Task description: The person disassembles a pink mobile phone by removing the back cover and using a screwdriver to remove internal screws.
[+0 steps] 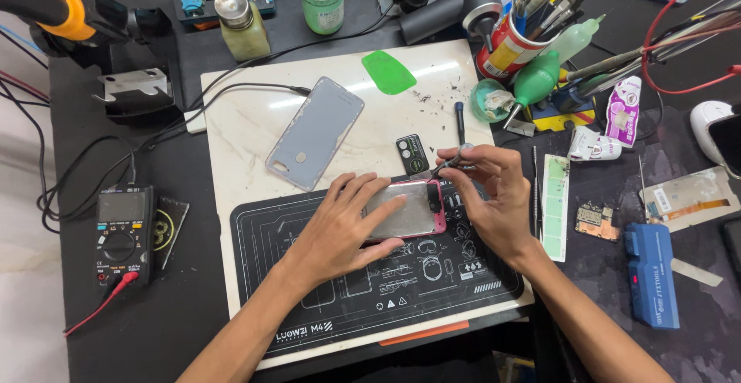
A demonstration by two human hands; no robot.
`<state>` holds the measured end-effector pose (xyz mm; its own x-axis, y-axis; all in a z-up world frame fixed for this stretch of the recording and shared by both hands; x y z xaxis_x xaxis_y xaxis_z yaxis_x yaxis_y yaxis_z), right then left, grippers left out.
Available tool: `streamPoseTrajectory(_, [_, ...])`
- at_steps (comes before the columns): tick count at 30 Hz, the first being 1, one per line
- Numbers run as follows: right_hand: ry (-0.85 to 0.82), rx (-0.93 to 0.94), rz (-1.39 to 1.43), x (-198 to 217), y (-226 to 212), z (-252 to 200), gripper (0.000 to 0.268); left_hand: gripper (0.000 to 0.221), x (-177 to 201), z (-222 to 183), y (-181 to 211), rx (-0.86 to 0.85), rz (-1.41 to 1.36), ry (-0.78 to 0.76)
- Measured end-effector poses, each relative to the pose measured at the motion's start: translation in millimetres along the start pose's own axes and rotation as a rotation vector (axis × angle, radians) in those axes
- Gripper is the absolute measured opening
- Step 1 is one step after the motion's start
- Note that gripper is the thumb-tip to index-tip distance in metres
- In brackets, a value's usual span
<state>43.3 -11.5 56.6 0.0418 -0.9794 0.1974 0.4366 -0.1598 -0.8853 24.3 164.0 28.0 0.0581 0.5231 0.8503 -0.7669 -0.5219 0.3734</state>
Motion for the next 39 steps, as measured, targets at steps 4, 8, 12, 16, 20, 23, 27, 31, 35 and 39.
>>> streamPoseTrajectory(4, [0.024,0.109,-0.109,-2.2,-8.4,-1.7,0.043,0.061,4.3,0.2,2.1,-0.003,0.009,0.011])
streamPoseTrajectory(8, [0.01,0.197,-0.247,-7.9,-15.3,-2.2,0.048,0.062,5.0,1.1,1.8,0.0,-0.003,0.009])
streamPoseTrajectory(12, [0.05,0.123,-0.085,-4.7,-9.5,-0.3,0.041,0.063,6.4,0.7,3.4,-0.006,0.015,0.017])
streamPoseTrajectory(16, [-0.017,-0.004,0.201,-2.8,-2.0,9.1,0.025,0.063,4.9,0.5,2.5,-0.007,0.017,0.009])
streamPoseTrajectory(20, [-0.024,-0.217,0.259,-1.6,7.8,14.5,0.019,0.064,3.1,0.0,2.6,0.0,0.017,0.002])
streamPoseTrajectory(23, [-0.036,-0.03,0.14,-5.8,-6.6,15.4,0.03,0.064,2.1,-0.9,2.2,0.0,0.022,0.002])
streamPoseTrajectory(27, [0.002,0.051,0.089,-0.7,-0.2,8.1,0.033,0.065,-1.4,-0.4,0.0,0.017,-0.01,0.003])
streamPoseTrajectory(31, [-0.051,-0.108,0.24,-4.0,7.6,4.8,0.025,0.064,-1.5,-1.1,0.5,0.012,0.008,-0.011])
streamPoseTrajectory(35, [-0.05,0.044,0.117,-12.1,-9.8,7.5,0.03,0.065,1.5,-0.3,0.9,0.003,0.02,-0.011])
streamPoseTrajectory(39, [0.021,0.064,0.071,-8.3,-3.3,0.2,0.031,0.064,2.8,0.0,1.8,0.002,0.011,-0.005])
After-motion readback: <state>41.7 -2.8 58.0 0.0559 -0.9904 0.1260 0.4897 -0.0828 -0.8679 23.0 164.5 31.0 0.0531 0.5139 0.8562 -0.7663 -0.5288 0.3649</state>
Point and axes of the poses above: each hand's wrist, its own z-axis towards the middle knuckle, its own x-axis out of the back of the hand, y = z × x, the point moved 10 cm from there along z, towards the middle knuckle, and after that the axes turned 7 degrees about z, right-handed, at the moved point
